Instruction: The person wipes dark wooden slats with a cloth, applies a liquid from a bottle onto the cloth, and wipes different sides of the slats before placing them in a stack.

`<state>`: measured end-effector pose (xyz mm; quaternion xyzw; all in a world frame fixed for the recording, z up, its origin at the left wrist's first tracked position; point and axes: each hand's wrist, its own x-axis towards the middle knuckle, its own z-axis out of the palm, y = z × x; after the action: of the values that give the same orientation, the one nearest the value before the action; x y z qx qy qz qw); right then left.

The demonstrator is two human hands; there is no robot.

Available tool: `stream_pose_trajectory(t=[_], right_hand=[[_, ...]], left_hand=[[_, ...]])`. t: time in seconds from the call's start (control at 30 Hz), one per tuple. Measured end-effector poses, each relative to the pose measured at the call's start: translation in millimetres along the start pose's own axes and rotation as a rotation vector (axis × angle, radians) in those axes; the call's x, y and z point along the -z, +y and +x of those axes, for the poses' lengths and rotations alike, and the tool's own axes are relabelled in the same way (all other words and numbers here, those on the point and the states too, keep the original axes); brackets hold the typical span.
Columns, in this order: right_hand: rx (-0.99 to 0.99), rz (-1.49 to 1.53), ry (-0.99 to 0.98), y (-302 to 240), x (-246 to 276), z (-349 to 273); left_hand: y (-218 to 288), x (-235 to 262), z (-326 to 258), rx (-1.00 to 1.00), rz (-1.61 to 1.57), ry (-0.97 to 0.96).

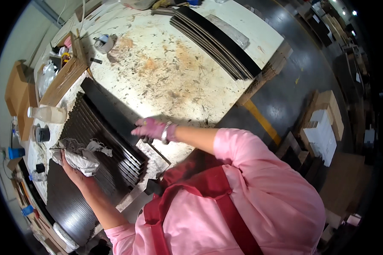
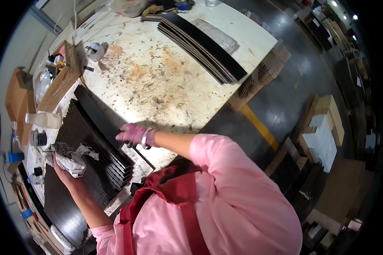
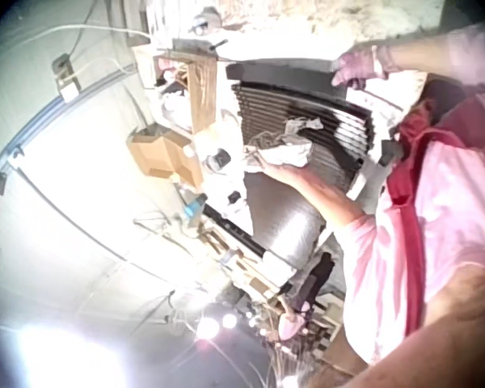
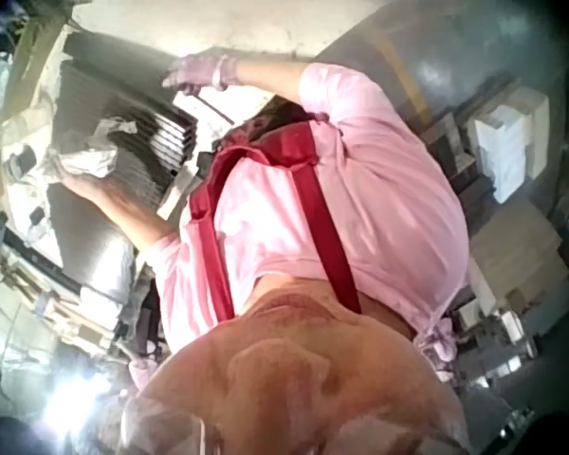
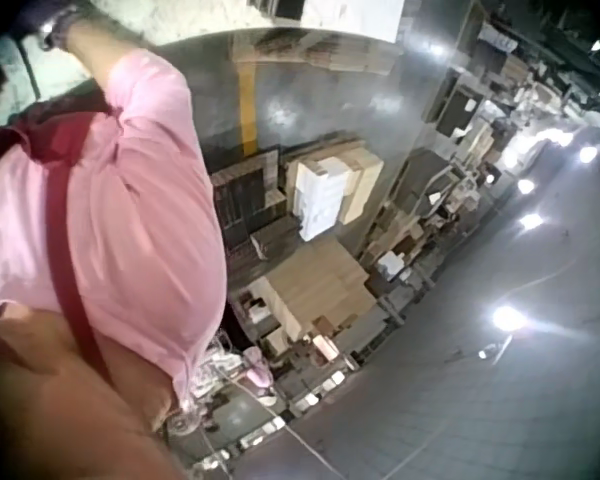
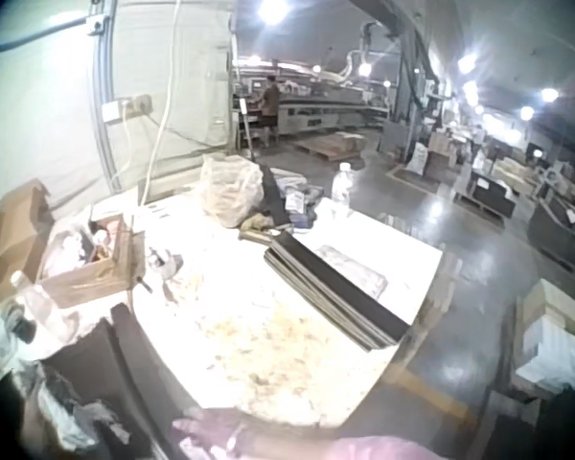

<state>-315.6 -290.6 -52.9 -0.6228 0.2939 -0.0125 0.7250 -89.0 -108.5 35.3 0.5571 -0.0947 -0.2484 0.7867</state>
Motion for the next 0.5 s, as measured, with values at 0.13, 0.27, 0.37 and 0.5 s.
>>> stream_pose_trajectory(t=[0.13, 0.27, 0.37, 0.5], right_hand=[[-0.128, 0.196, -0.049, 19, 69, -55], [-0.115, 0.042, 0.115, 74, 126, -113], [-0.18, 0.087, 0.167, 58, 123, -138], [-0.083, 0.28, 0.203, 74, 97, -139]], left_hand=[[-3, -4, 14, -0.054, 0.202, -0.079], [-31, -119, -33, 0.015, 0.344, -0.19], [-89, -158, -52, -0.345, 0.915, -0.571], [-163, -225, -87, -0.788, 1.222, -1.103]])
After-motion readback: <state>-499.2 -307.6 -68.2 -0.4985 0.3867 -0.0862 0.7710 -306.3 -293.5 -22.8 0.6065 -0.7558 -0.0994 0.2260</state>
